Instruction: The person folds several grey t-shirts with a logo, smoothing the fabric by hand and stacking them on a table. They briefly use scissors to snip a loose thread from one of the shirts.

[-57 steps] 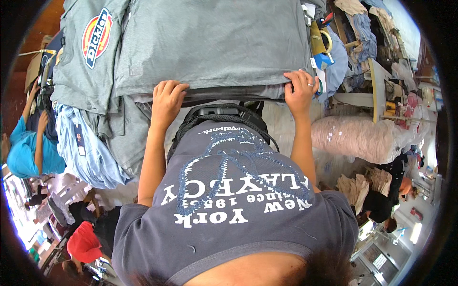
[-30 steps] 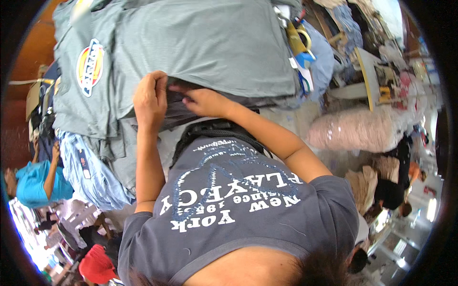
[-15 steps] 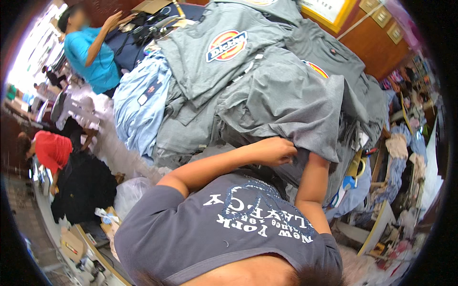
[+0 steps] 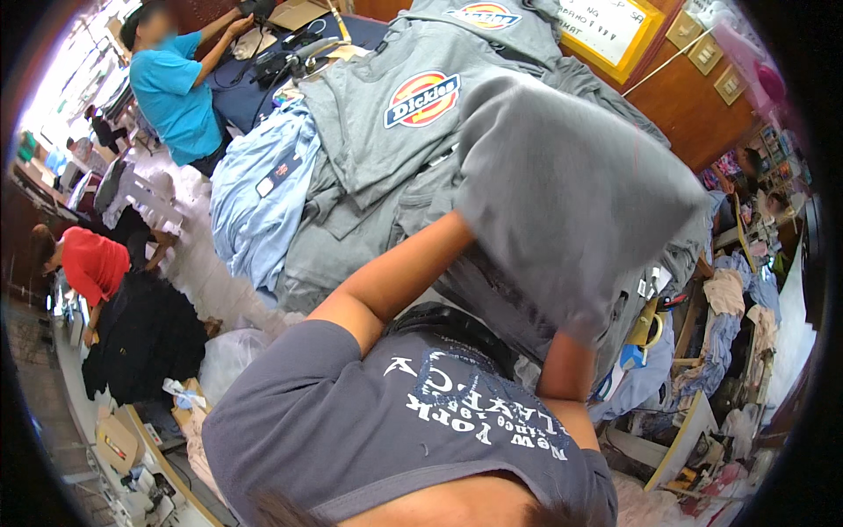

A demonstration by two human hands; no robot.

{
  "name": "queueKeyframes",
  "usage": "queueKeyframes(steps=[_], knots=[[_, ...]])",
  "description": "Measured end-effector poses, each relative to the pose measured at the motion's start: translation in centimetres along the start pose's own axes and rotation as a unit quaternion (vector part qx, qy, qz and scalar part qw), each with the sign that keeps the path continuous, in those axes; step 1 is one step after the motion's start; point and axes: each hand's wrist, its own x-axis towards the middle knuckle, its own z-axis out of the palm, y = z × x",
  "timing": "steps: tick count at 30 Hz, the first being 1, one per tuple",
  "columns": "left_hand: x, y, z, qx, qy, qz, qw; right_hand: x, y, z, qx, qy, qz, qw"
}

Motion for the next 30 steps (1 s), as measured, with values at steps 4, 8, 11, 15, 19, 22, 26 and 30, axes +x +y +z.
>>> queueKeyframes(steps=[4, 8, 11, 15, 19, 22, 26, 30], knots=[[-2.4, 1.6, -0.8, -0.079, -0.027, -0.003, 0.997, -6.0, 1.4, 0.0, -0.085, -0.161, 0.074, 0.98], [-3.3, 2.9, -2.7, -0.128, -0.014, -0.005, 0.992, -8.7, 1.6, -0.7, -0.119, -0.194, 0.108, 0.968], [-2.9, 4.8, -4.7, -0.136, 0.028, 0.026, 0.99, -9.5, 1.5, -1.6, -0.126, -0.187, 0.12, 0.967], [-2.6, 9.8, -9.8, -0.105, 0.171, 0.141, 0.969, -9.3, 1.2, -2.5, -0.132, -0.192, 0.134, 0.963], [-1.3, 15.7, -12.9, -0.023, 0.236, 0.335, 0.912, -10.1, 1.0, -3.5, -0.132, -0.178, 0.154, 0.963], [-1.4, 17.3, -12.7, 0.073, 0.182, 0.415, 0.888, -8.0, 0.2, -3.1, -0.134, -0.22, 0.149, 0.955], [-1.0, 9.3, -3.3, -0.087, -0.176, 0.272, 0.942, -6.2, -0.4, -2.7, -0.129, -0.227, 0.142, 0.955], [-2.4, 4.0, -2.2, -0.07, -0.526, -0.013, 0.848, -3.4, -1.1, -1.8, -0.087, -0.202, 0.113, 0.969]])
